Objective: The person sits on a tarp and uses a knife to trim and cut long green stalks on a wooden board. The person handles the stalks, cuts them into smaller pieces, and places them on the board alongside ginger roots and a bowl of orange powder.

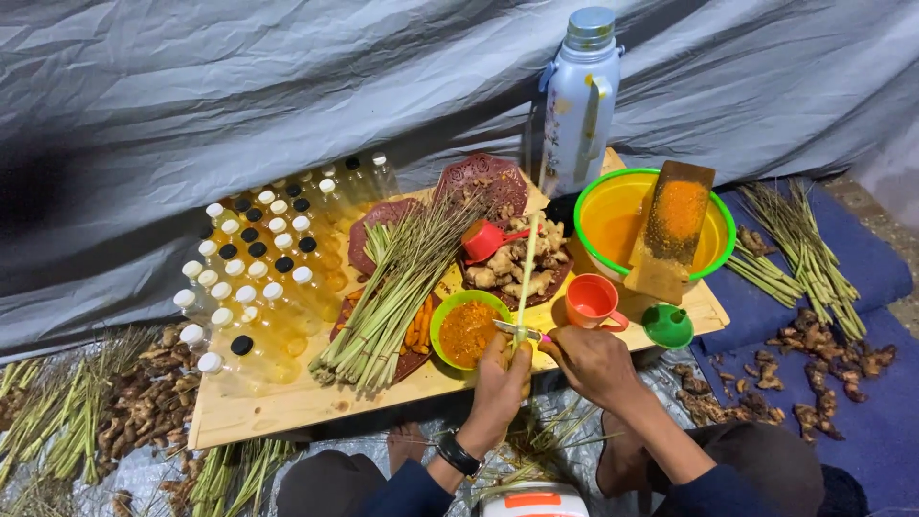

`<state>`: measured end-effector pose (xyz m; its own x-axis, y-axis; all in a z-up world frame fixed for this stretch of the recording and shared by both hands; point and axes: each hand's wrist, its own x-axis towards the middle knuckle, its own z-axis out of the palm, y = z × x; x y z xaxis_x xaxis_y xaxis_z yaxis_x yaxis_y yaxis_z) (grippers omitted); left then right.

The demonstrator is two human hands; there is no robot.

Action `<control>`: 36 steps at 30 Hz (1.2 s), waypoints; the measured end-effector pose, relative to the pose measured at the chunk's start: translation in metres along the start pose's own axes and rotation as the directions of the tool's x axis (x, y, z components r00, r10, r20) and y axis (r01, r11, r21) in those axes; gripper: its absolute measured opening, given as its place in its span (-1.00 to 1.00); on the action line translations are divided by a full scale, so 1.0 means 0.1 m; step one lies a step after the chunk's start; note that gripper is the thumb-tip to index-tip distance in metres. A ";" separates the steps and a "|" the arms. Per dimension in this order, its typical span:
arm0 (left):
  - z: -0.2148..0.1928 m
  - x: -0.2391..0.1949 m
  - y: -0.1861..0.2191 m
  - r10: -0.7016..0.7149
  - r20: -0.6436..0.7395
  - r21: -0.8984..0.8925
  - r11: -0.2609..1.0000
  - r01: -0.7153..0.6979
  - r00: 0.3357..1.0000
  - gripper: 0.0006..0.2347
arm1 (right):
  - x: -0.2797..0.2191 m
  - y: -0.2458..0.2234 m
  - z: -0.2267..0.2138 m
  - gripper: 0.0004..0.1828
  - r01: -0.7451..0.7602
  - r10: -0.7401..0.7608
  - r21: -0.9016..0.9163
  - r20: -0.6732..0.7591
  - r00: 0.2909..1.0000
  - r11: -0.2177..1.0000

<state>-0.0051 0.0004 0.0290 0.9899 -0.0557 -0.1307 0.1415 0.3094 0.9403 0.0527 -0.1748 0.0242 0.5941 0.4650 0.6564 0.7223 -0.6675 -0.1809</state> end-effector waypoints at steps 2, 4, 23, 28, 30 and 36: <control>-0.02 0.00 0.02 0.028 0.008 0.012 1.000 -0.028 1.000 -0.83 | 0.04 -0.04 -0.05 -0.79 -0.013 0.013 0.020 -0.012 1.000 1.000; -0.01 -0.02 0.04 0.053 0.015 0.025 0.998 -0.053 0.998 -0.82 | 0.07 -0.06 -0.07 -0.75 -0.028 0.029 0.042 -0.022 0.999 0.999; -0.09 -0.02 0.08 0.118 0.000 0.035 0.992 -0.118 0.993 -0.68 | -0.08 1.04 -0.65 -0.90 -0.347 0.341 0.080 -0.485 0.805 0.934; 0.04 0.13 -0.04 0.247 0.046 0.155 0.955 -0.251 0.968 -0.83 | -0.01 0.54 -0.52 -0.96 -0.479 0.618 0.452 -0.230 0.752 0.752; 0.06 0.07 -0.04 0.235 0.039 0.113 0.965 -0.238 0.971 -0.86 | 0.06 0.35 -0.41 -0.86 -0.603 0.715 0.592 0.063 0.697 0.535; 0.07 0.10 -0.03 0.349 0.058 0.409 0.846 -0.341 0.935 -0.87 | 0.05 0.31 -0.23 -0.74 -0.582 0.634 0.754 0.295 0.715 0.305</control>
<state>0.0041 -0.0072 0.0271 0.9745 0.0006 0.2242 -0.2228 -0.1072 0.9689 0.0698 -0.2061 0.0388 0.9871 0.0813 0.1382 0.1415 -0.0362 -0.9893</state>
